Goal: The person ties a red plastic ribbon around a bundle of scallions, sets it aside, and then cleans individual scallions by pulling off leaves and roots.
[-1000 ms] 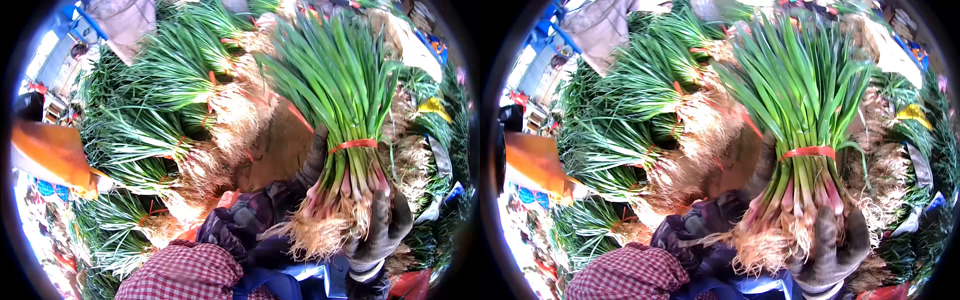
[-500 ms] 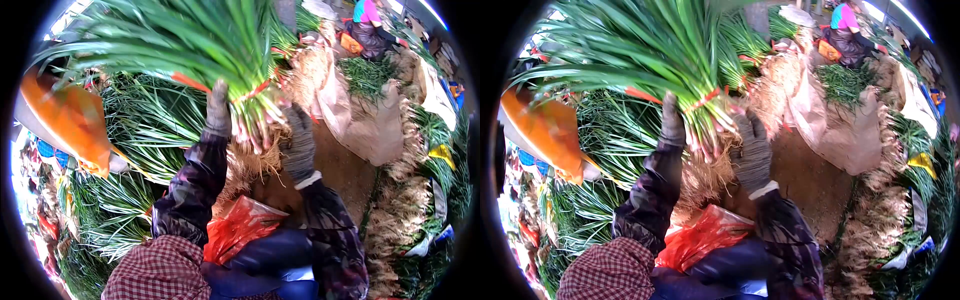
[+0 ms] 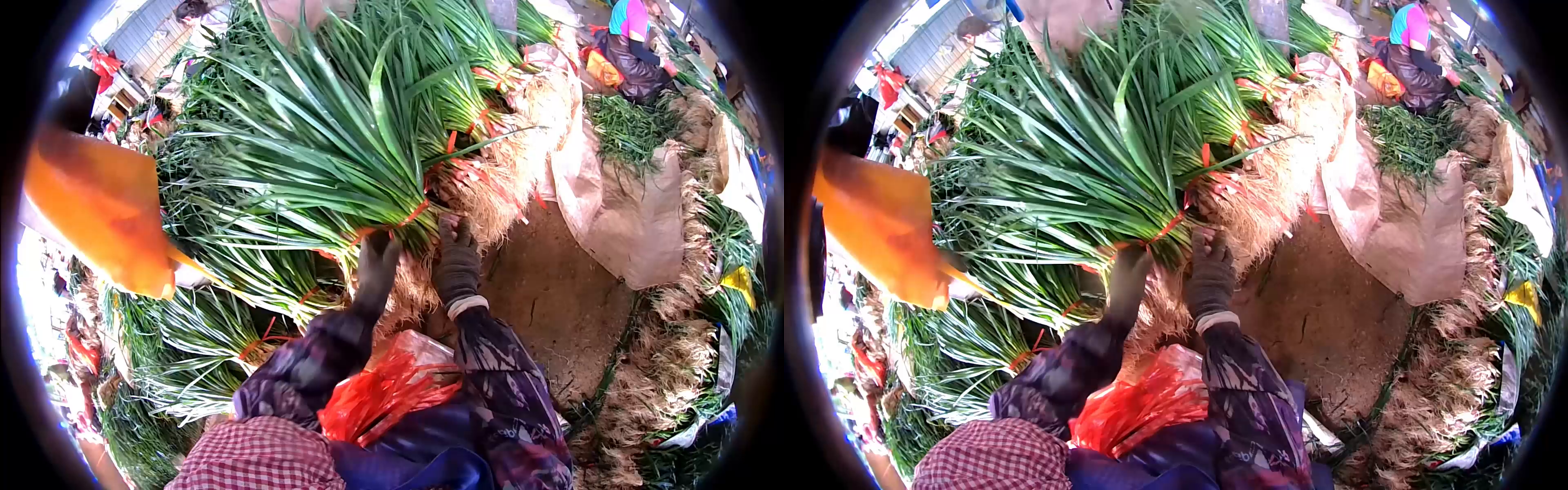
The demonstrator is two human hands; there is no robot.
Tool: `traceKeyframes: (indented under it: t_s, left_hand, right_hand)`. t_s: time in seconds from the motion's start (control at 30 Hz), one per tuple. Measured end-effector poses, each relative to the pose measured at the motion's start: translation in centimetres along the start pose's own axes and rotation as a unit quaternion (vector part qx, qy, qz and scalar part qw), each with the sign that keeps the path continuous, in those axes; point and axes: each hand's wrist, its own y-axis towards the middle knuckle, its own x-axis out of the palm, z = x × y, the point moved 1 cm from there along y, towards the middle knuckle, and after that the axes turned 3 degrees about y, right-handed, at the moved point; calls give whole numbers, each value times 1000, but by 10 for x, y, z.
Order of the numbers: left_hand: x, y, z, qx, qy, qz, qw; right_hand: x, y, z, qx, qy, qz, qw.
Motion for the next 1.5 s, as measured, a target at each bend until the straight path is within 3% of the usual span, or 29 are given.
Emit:
traceKeyframes:
  t_s: [0.07,0.1,0.13,0.2,0.23,0.27,0.33,0.53,0.57,0.63,0.67,0.73,0.8,0.97,1.07,1.17,1.23,1.3,1.37,1.43,1.5]
  left_hand:
    - [-10,-21,40,236,160,-25,958]
    - [-17,-29,100,307,147,-44,939]
    - [-11,-17,117,401,183,-100,892]
    - [16,20,160,500,283,-195,795]
    - [38,45,164,465,398,-289,736]
    - [60,70,163,421,502,-375,656]
    - [95,116,134,311,688,-408,514]
    - [94,186,57,258,801,-390,373]
    - [79,210,53,296,801,-375,362]
    - [58,222,91,292,814,-360,351]
    - [46,219,138,248,828,-360,351]
    - [8,239,168,209,810,-303,457]
    - [-30,276,157,182,768,-232,569]
    - [-76,303,123,47,731,-115,671]
    - [-74,302,132,78,706,-53,702]
    - [-56,282,176,291,713,-43,636]
    - [-37,221,217,456,690,-2,562]
    - [-11,152,232,521,684,-89,503]
    - [27,116,199,620,503,-261,542]
    - [72,116,143,423,638,-438,470]
    - [100,163,46,346,619,-517,479]
  right_hand:
    - [-21,-2,-12,13,-12,-24,1000]
    - [10,4,8,3,115,3,993]
    - [68,12,38,-9,243,28,970]
    - [37,-3,13,-35,-36,12,999]
    - [20,-11,-1,-51,-169,10,984]
    - [-8,-15,-15,-43,-157,3,987]
    - [-24,-21,-24,-22,-145,-5,989]
    - [-16,-30,-18,-19,-122,18,992]
    - [-18,-30,-18,-21,-115,21,993]
    - [-18,-32,-16,-34,-107,38,993]
    - [-16,-32,-15,-37,-107,40,993]
    - [-13,-29,-13,-41,-108,45,992]
    - [-10,-29,-12,-42,-113,40,992]
    - [-14,-18,-18,-24,-120,21,992]
    - [-19,-10,-18,-18,-134,1,991]
    - [-21,-6,-14,-9,-108,-34,993]
    - [-19,-3,-10,-14,-108,-48,993]
    - [-18,-3,-11,-12,-129,-35,991]
    - [-22,-4,-15,-11,-123,-25,992]
    - [-11,-6,-13,-26,-137,0,990]
    - [-9,-10,-13,-22,-125,6,992]
